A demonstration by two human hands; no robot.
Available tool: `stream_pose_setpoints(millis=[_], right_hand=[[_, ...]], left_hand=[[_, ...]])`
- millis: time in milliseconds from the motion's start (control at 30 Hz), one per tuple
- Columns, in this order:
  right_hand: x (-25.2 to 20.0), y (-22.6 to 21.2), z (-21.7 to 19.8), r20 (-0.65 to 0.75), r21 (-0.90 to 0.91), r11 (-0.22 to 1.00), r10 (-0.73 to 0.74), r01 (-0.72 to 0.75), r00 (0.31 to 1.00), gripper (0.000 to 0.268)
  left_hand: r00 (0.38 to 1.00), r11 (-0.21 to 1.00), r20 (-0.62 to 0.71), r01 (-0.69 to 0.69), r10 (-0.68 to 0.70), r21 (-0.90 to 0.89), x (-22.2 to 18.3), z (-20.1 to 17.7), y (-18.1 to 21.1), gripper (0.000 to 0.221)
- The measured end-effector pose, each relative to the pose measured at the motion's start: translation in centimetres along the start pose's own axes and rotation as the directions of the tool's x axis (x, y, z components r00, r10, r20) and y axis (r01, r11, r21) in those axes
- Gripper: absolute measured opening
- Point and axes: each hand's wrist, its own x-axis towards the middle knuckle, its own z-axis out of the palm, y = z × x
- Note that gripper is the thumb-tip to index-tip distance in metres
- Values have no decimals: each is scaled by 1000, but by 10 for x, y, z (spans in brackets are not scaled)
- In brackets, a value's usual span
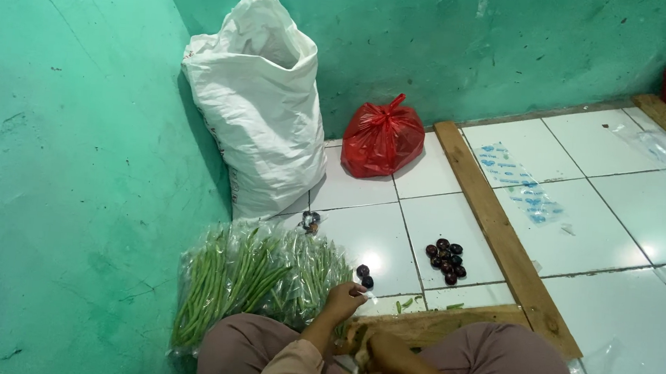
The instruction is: The person picks up small dark produce from the floor and places them into small plastic bags, eventually tying the bags closed.
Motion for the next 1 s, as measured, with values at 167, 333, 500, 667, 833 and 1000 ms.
stream_pose_setpoints(millis=[167, 333, 500, 667, 833, 1000], right_hand=[[-70, 4, -100, -39, 351, 922, 190, -165, 981, 33], [-111, 55, -144, -291, 620, 773, 387, -136, 875, 80], [-128, 97, -170, -287, 950, 55, 548, 309, 785, 34], [-107, 137, -166, -296, 915, -105, 479, 389, 826, 23], [-83, 159, -161, -344, 882, -88, 551, 464, 760, 31], [-46, 207, -146, -245, 850, -221, 637, 478, 731, 25]], left_hand=[[999, 984, 35, -32, 27, 175, 11, 5, -10, 21], [985, 899, 105, -171, 140, 403, 39, 21, -51, 23], [975, 880, 169, -206, 146, 428, 22, 27, -33, 19], [947, 845, 214, -313, 241, 433, 13, 39, -5, 15], [926, 805, 236, -373, 294, 462, 16, 66, 15, 17], [946, 898, 108, -324, 306, 298, 36, 110, 26, 20]])
